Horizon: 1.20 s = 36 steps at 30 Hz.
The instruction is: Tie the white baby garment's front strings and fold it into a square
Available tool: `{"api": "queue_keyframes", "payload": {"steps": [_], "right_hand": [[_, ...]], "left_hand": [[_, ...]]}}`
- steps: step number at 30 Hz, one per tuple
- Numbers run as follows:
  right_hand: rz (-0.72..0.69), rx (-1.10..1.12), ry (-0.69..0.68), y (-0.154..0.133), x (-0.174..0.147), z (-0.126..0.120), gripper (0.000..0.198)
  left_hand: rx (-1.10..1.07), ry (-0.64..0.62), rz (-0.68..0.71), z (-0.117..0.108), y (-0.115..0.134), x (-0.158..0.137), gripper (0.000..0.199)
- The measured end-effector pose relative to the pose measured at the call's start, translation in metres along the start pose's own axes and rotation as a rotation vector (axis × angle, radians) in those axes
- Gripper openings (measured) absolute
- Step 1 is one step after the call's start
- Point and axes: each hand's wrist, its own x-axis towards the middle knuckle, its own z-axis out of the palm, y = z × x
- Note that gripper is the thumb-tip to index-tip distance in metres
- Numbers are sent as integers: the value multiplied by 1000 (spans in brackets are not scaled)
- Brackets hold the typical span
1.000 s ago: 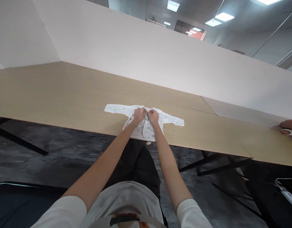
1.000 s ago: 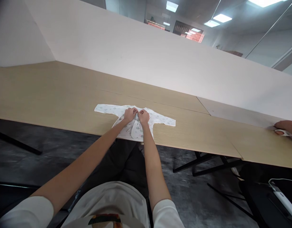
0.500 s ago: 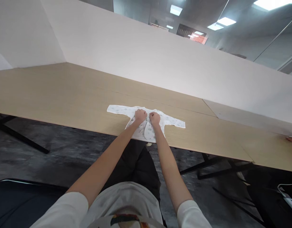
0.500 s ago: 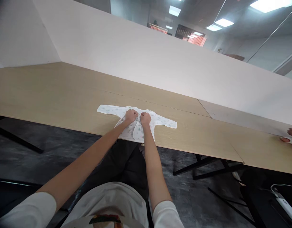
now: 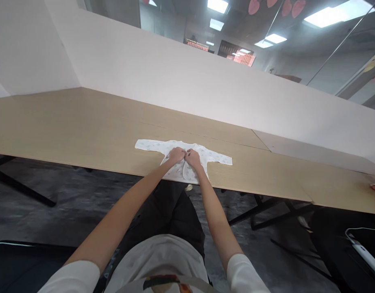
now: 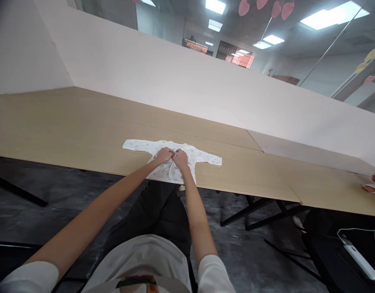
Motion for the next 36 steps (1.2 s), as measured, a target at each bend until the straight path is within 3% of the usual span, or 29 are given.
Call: {"api": "queue_keyframes", "payload": {"steps": [7, 11, 21, 26, 36], "right_hand": [[116, 334, 62, 19, 2, -6, 32], [145, 436, 42, 24, 4, -11, 40], [132, 565, 49, 17, 1, -11, 53], [120, 621, 48, 16, 1, -9, 53], [22, 515, -1, 13, -3, -12, 41]], "left_hand": [[76, 133, 117, 9, 2, -15, 29], [7, 134, 184, 12, -3, -17, 21], [-285, 140, 194, 15, -13, -11, 21], [-317, 156, 181, 17, -15, -10, 22], [-302, 132, 161, 18, -16, -7, 27]]}}
